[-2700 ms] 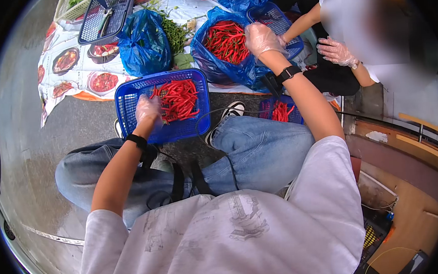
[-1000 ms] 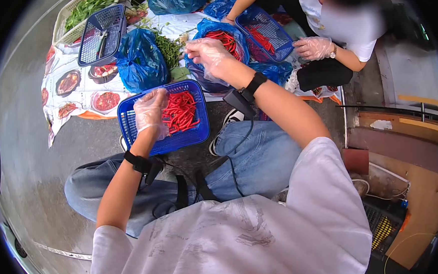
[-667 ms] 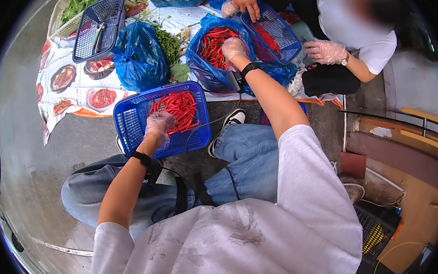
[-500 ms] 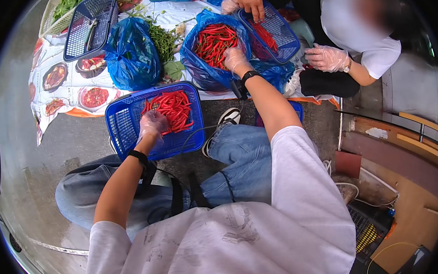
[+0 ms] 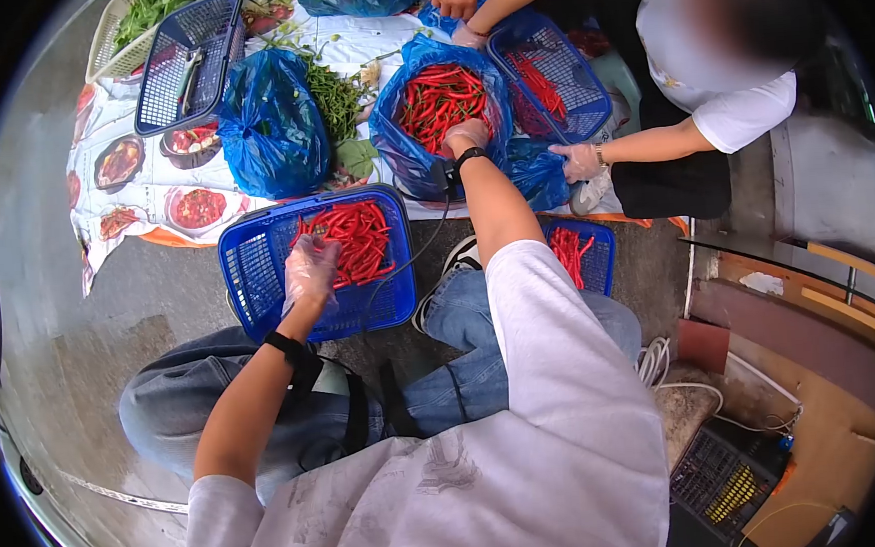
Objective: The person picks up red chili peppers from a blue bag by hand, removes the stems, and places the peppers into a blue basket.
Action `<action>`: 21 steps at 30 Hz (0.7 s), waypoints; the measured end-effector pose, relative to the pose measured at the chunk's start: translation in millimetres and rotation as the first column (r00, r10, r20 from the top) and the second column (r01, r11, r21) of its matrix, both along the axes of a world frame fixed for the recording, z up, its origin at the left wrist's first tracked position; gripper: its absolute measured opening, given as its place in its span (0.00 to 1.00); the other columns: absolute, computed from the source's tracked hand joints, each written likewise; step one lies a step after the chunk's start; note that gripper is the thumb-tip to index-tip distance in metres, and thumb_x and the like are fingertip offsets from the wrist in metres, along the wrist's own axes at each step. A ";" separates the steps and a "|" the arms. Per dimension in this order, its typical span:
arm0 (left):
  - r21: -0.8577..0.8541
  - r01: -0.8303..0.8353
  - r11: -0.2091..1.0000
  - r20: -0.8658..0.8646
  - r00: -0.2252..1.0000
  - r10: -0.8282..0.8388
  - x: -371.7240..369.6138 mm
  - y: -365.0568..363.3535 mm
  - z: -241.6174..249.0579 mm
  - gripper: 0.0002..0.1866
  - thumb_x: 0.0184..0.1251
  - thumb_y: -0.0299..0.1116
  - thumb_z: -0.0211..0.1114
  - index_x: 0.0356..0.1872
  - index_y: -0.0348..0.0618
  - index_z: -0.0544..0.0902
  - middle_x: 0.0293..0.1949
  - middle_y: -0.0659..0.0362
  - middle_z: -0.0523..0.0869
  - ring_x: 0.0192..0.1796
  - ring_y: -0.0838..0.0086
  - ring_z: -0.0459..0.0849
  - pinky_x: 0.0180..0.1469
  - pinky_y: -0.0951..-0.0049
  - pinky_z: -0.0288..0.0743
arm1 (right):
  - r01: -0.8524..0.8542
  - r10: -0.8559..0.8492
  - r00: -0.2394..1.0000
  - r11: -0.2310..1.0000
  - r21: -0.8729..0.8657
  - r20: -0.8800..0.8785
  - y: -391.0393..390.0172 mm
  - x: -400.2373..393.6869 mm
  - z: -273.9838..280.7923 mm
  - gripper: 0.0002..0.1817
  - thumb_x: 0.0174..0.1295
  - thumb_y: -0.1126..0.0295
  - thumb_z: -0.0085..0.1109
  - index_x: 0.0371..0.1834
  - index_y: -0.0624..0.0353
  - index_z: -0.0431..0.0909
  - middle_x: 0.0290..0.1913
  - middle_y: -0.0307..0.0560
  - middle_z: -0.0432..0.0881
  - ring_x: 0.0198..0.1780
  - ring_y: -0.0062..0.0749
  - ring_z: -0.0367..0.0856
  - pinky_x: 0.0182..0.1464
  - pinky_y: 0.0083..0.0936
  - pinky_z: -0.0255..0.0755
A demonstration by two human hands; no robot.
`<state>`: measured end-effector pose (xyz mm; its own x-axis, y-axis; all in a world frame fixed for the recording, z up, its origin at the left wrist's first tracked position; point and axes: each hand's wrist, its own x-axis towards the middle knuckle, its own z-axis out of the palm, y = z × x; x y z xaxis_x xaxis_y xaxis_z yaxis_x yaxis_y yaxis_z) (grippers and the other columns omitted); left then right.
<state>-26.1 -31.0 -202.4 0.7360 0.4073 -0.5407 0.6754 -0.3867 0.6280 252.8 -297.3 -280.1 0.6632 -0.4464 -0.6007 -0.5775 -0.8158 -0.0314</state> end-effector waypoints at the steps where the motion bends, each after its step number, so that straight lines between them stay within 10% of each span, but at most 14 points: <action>1: -0.035 -0.004 0.999 0.030 1.000 0.005 -0.3 -1.2 0.8 0.17 0.61 0.43 0.73 0.40 0.40 0.83 0.34 0.44 0.89 0.41 0.51 0.90 0.47 0.58 0.81 | 0.089 -0.089 0.996 0.996 0.024 0.011 0.2 1.5 -5.3 0.16 0.53 0.65 0.70 0.42 0.63 0.89 0.49 0.58 0.89 0.52 0.43 0.90 0.54 0.36 0.82; 5: -0.090 0.002 0.996 0.064 0.998 0.004 5.5 -11.6 4.9 0.17 0.62 0.43 0.72 0.39 0.40 0.83 0.33 0.43 0.89 0.40 0.50 0.90 0.46 0.57 0.81 | 0.016 -0.016 0.971 1.000 0.005 0.238 -2.4 -16.5 31.9 0.14 0.54 0.65 0.67 0.36 0.64 0.90 0.38 0.56 0.91 0.46 0.42 0.91 0.52 0.34 0.83; 16: -0.213 0.003 0.977 0.089 0.996 0.017 -4.4 -17.7 16.2 0.14 0.62 0.41 0.72 0.39 0.40 0.85 0.35 0.43 0.90 0.41 0.52 0.91 0.48 0.59 0.82 | 0.063 -0.067 0.993 0.997 0.043 0.096 -4.4 2.2 -19.7 0.08 0.52 0.68 0.65 0.25 0.60 0.89 0.30 0.50 0.90 0.38 0.36 0.91 0.46 0.33 0.82; 17: -0.213 0.003 0.977 0.134 0.991 0.026 -4.4 -19.0 15.3 0.12 0.63 0.36 0.72 0.38 0.39 0.83 0.30 0.50 0.89 0.34 0.65 0.87 0.41 0.67 0.80 | 0.066 -0.071 0.993 0.997 0.046 0.096 -12.2 8.6 -35.4 0.08 0.52 0.68 0.65 0.25 0.60 0.89 0.30 0.50 0.90 0.38 0.36 0.91 0.46 0.33 0.82; 19: -0.173 0.042 0.984 0.189 0.982 -0.008 -2.8 -19.0 18.8 0.10 0.65 0.32 0.72 0.35 0.38 0.81 0.25 0.57 0.87 0.27 0.79 0.84 0.33 0.75 0.78 | -0.453 0.453 0.891 0.891 -0.021 -0.026 -24.4 13.0 -44.7 0.10 0.53 0.66 0.64 0.23 0.60 0.89 0.28 0.50 0.90 0.37 0.36 0.91 0.44 0.34 0.83; 21: -0.200 0.040 0.979 0.175 0.985 -0.004 0.9 -22.4 14.4 0.10 0.65 0.32 0.72 0.35 0.37 0.81 0.25 0.57 0.87 0.27 0.78 0.84 0.34 0.75 0.78 | -0.158 0.158 0.982 0.987 -0.006 0.104 -21.6 6.4 -50.4 0.10 0.53 0.64 0.64 0.22 0.58 0.88 0.28 0.49 0.90 0.37 0.36 0.91 0.44 0.34 0.82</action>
<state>-25.2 -53.4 -187.9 0.8329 0.2850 -0.4744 0.5428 -0.2531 0.8008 259.2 -318.9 -330.6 0.7840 -0.3297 -0.5259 -0.4349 -0.8963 -0.0866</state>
